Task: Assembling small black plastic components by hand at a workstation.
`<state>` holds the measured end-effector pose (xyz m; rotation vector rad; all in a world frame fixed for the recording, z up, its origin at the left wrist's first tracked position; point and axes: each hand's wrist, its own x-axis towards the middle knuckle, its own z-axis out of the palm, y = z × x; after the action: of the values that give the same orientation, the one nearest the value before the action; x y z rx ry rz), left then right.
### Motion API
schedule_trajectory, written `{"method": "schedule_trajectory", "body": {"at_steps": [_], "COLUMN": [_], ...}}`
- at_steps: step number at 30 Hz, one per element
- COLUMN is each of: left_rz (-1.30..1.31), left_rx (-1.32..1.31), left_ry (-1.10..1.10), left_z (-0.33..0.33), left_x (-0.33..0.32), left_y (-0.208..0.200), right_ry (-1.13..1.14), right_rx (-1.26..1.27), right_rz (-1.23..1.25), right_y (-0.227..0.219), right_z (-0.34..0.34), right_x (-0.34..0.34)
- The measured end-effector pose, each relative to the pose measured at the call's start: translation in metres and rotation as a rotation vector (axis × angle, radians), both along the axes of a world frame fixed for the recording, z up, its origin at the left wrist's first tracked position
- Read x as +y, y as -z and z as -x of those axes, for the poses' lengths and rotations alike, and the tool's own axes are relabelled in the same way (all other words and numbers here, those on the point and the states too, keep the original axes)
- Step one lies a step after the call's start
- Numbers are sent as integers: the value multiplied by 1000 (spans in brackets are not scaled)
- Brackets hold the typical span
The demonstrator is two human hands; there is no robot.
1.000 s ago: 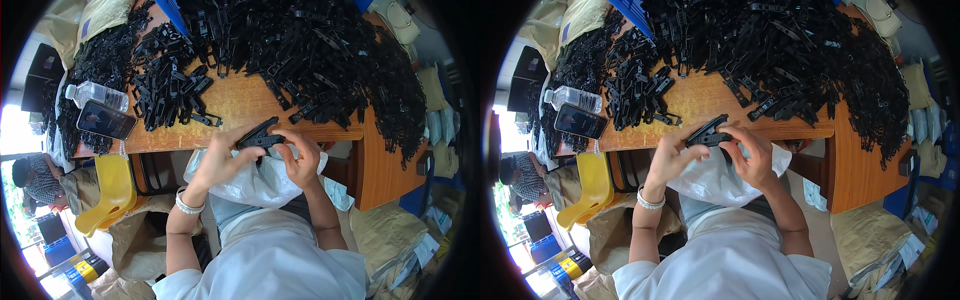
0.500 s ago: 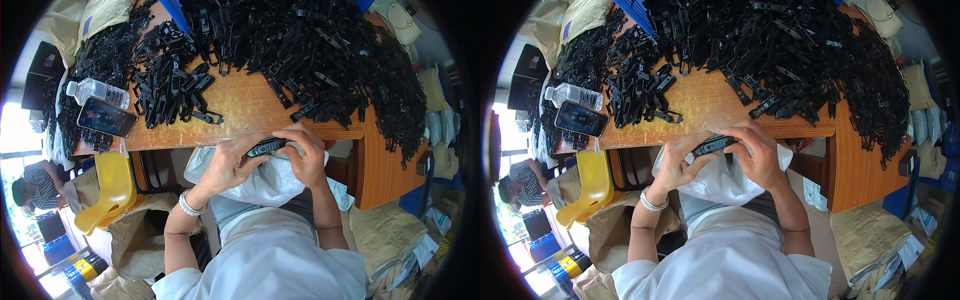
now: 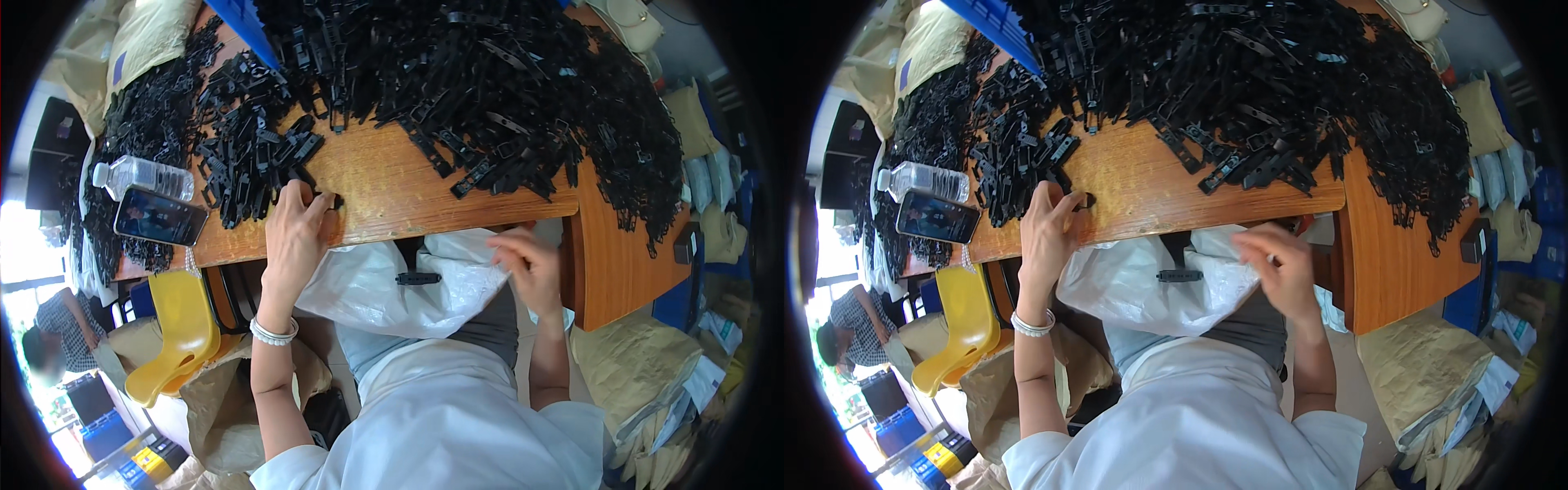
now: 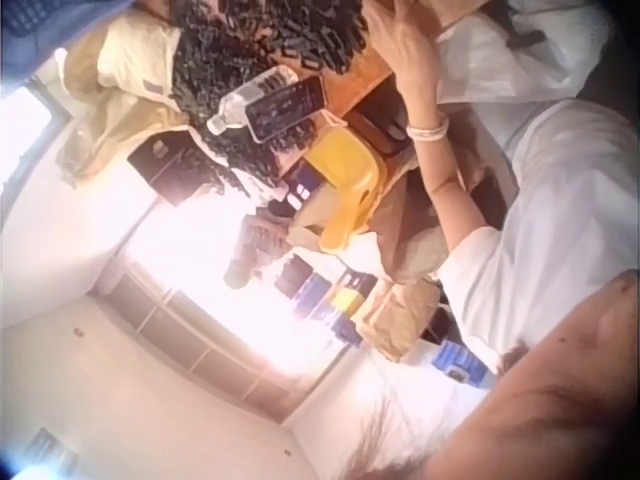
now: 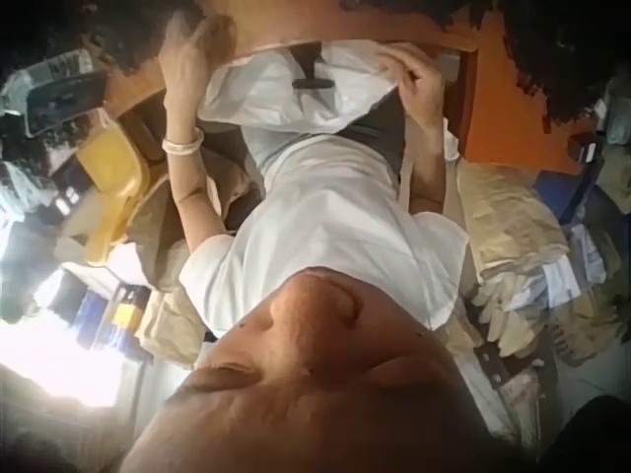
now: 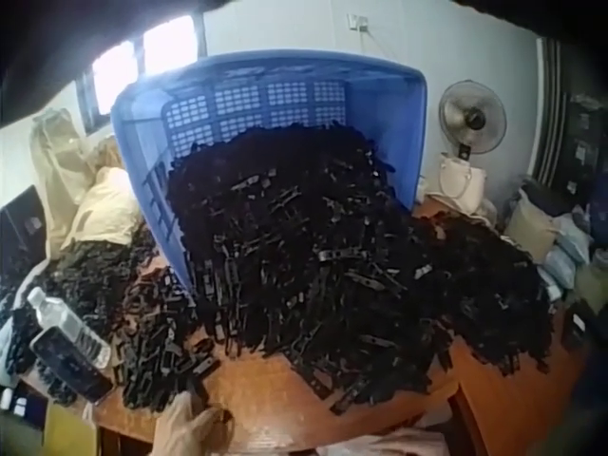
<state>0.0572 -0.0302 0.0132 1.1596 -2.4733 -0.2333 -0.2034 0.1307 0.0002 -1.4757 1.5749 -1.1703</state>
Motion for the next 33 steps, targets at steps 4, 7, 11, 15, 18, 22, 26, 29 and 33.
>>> {"method": "schedule_trajectory", "body": {"at_steps": [4,7,11,15,18,22,26,29,33], "left_rz": [57,79,-9,-235,-481,-829,-1116,-1163,-1162], "left_rx": [-15,133,427,585,955,967,1104,1153,1165], "left_ry": [123,68,63,-84,-26,-25,170,163,129], "left_z": [9,18,40,49,58,53,46,44,39], "left_x": [-19,-29,-45,-41,-29,-12,-1,4,6], "left_y": [9,14,16,12,6,-8,2,9,15], "right_ry": [531,730,819,742,723,682,618,594,634], "right_rx": [-13,295,865,1053,1185,1174,1097,1034,844], "right_rz": [11,25,1,-212,-178,-109,-116,-158,-165], "right_y": [-10,-11,-13,-9,-2,-1,2,-2,-10], "right_z": [33,72,124,137,136,126,130,133,129], "right_x": [9,17,16,-2,-1,2,9,13,14]}}
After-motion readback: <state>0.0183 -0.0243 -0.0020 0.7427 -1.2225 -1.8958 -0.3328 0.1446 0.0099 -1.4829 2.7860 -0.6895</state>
